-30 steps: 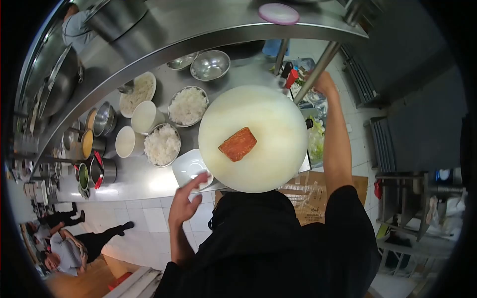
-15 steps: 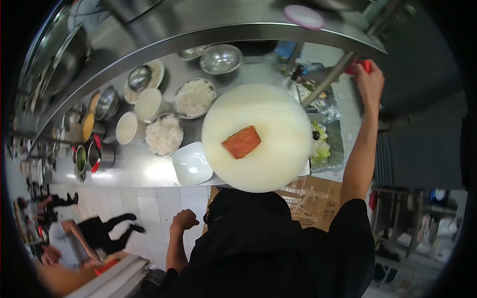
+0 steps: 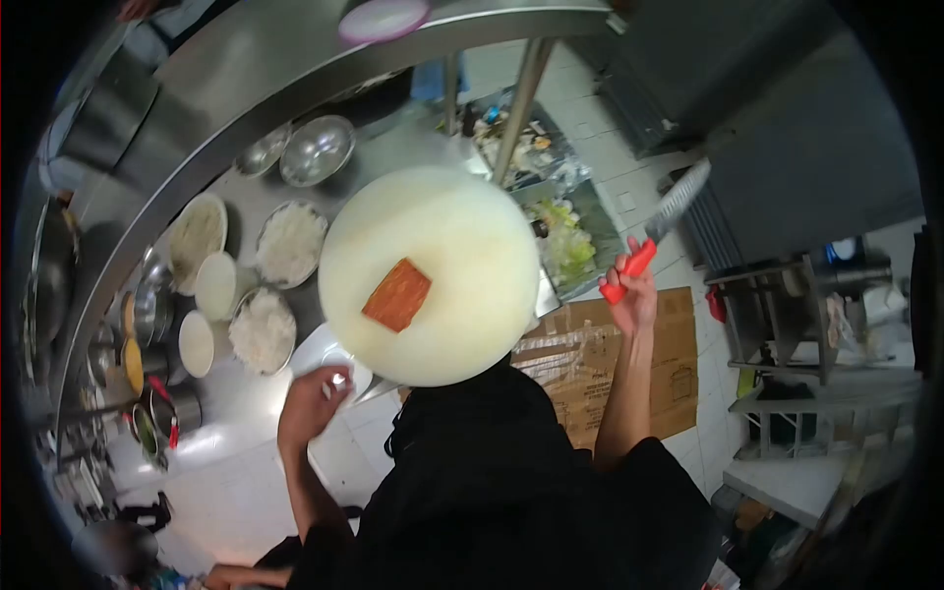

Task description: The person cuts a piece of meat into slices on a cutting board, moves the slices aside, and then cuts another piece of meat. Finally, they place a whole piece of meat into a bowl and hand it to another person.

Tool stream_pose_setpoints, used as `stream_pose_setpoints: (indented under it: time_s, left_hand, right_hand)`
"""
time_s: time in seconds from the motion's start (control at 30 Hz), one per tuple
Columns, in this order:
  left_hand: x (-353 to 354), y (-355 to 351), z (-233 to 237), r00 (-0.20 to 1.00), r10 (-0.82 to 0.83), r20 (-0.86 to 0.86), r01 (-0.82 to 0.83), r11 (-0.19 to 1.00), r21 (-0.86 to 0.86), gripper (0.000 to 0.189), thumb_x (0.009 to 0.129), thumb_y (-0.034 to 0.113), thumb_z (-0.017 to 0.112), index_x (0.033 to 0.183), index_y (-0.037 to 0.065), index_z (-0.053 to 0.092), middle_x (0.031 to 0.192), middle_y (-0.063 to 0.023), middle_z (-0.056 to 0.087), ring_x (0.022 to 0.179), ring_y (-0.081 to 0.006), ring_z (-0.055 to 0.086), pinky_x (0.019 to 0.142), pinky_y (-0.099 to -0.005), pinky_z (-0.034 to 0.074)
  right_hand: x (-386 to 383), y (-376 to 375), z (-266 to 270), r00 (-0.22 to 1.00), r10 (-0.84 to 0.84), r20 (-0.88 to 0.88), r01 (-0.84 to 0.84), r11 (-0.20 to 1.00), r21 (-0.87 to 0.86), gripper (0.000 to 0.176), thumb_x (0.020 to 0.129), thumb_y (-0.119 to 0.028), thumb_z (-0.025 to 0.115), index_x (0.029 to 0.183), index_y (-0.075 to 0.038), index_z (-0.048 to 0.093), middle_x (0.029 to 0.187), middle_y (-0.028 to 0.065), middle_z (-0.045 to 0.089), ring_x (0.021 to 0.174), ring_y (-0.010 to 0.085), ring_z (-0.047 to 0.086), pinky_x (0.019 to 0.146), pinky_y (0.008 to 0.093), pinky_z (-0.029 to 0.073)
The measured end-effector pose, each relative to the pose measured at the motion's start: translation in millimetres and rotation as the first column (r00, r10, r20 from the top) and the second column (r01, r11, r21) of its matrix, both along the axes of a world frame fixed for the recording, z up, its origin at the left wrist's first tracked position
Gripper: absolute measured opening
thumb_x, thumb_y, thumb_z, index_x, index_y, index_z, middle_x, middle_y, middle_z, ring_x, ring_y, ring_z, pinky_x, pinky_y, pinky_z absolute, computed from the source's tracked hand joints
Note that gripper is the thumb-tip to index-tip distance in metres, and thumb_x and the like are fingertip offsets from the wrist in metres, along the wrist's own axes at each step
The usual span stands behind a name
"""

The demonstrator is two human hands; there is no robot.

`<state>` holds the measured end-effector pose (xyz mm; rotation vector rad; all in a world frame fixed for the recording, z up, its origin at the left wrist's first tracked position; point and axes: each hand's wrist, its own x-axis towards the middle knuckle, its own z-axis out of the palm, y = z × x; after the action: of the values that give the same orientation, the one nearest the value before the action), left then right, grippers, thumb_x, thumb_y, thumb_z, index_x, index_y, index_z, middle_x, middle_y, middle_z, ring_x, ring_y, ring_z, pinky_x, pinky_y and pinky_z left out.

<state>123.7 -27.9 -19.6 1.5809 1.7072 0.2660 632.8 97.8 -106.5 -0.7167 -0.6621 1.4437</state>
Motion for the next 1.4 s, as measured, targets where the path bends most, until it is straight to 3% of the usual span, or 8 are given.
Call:
stream_pose_setpoints:
  time_s: [0.07,0.17,0.57,0.63,0.67,0.77,1.0,1.4]
  left_hand:
    - [4.4,21.9,-3.1,0.998,0.043,0.035,-0.053,0.935,0.351,0.027,0.082,0.010,0.075,0.106,0.001,0.068,0.094,-0.0157,0.069,0.082,-0.0310,0.065,0.078,-0.0383,0.052]
    - [19.7,52.6,-11.1,0.999,-0.046,-0.024,0.050,0.759,0.649,0.030,0.079,0.018,0.079,0.105,0.007,0.070,0.130,-0.0148,0.060,0.118,-0.0359,0.054,0.098,-0.0419,0.046]
    - [47.5,92.1,-61.9,0.956,-0.238,-0.171,0.279,0.557,0.782,0.035,0.079,0.030,0.076,0.106,0.012,0.065,0.143,-0.0123,0.050,0.125,-0.0345,0.048,0.101,-0.0463,0.039]
    - [47.4,98.0,-65.6,0.951,-0.264,-0.163,0.281,0.510,0.813,0.035,0.078,0.029,0.076,0.106,0.010,0.064,0.139,-0.0121,0.053,0.122,-0.0336,0.050,0.100,-0.0456,0.040]
    - [48.5,104.1,-71.2,0.928,-0.341,-0.147,0.305,0.473,0.827,0.035,0.077,0.025,0.075,0.105,0.009,0.065,0.132,-0.0125,0.056,0.118,-0.0333,0.053,0.099,-0.0451,0.041]
    - [54.0,117.8,-81.5,0.892,-0.429,-0.140,0.330,0.408,0.851,0.034,0.073,0.020,0.074,0.103,0.006,0.064,0.118,-0.0118,0.059,0.109,-0.0317,0.056,0.096,-0.0437,0.042]
    - [55.0,122.1,-89.8,0.913,-0.381,-0.142,0.296,0.384,0.874,0.038,0.062,0.015,0.071,0.098,0.008,0.062,0.106,-0.0085,0.058,0.097,-0.0287,0.055,0.083,-0.0407,0.041]
    - [57.7,122.5,-96.0,0.927,-0.362,-0.101,0.248,0.388,0.888,0.039,0.060,0.014,0.073,0.097,0.010,0.061,0.106,-0.0070,0.059,0.095,-0.0269,0.055,0.081,-0.0391,0.040]
  right_hand:
    - [-28.7,-33.7,-21.2,0.984,-0.014,-0.179,-0.008,0.992,-0.126,0.052,0.082,-0.001,0.065,0.129,-0.014,0.047,0.095,0.0083,0.054,0.078,0.0208,0.056,0.071,0.0405,0.053]
    - [-44.8,-84.1,-28.8,0.967,0.155,-0.200,-0.196,0.958,-0.207,0.041,0.086,-0.009,0.064,0.123,-0.015,0.048,0.088,0.0089,0.056,0.068,0.0217,0.057,0.067,0.0412,0.053]
    - [-102.2,-93.1,55.6,0.680,0.581,0.448,-0.356,0.795,-0.491,0.051,0.095,-0.007,0.059,0.141,-0.006,0.037,0.089,0.0121,0.064,0.059,0.0170,0.060,0.053,0.0333,0.050]
    - [-125.5,-79.7,68.1,0.237,0.507,0.829,-0.348,0.841,-0.414,0.049,0.096,-0.008,0.057,0.140,-0.006,0.035,0.091,0.0184,0.066,0.063,0.0297,0.065,0.057,0.0416,0.052]
    - [-134.9,-75.8,63.0,0.107,0.214,0.971,-0.455,0.879,-0.144,0.043,0.097,-0.008,0.053,0.136,-0.002,0.034,0.094,0.0256,0.065,0.070,0.0453,0.066,0.063,0.0524,0.051]
    - [-175.2,-69.0,109.1,-0.238,0.268,0.934,-0.473,0.807,-0.352,0.038,0.097,-0.009,0.051,0.131,-0.001,0.035,0.101,0.0302,0.064,0.079,0.0524,0.063,0.069,0.0588,0.049]
    - [-183.9,-68.8,165.8,-0.531,0.273,0.802,-0.481,0.683,-0.550,0.027,0.096,-0.007,0.046,0.120,0.003,0.037,0.096,0.0339,0.061,0.077,0.0523,0.064,0.070,0.0586,0.052]
    - [-202.5,-30.5,159.3,-0.591,0.335,0.733,-0.465,0.601,-0.650,0.035,0.097,-0.009,0.044,0.130,0.003,0.037,0.091,0.0339,0.064,0.087,0.0502,0.065,0.076,0.0581,0.049]
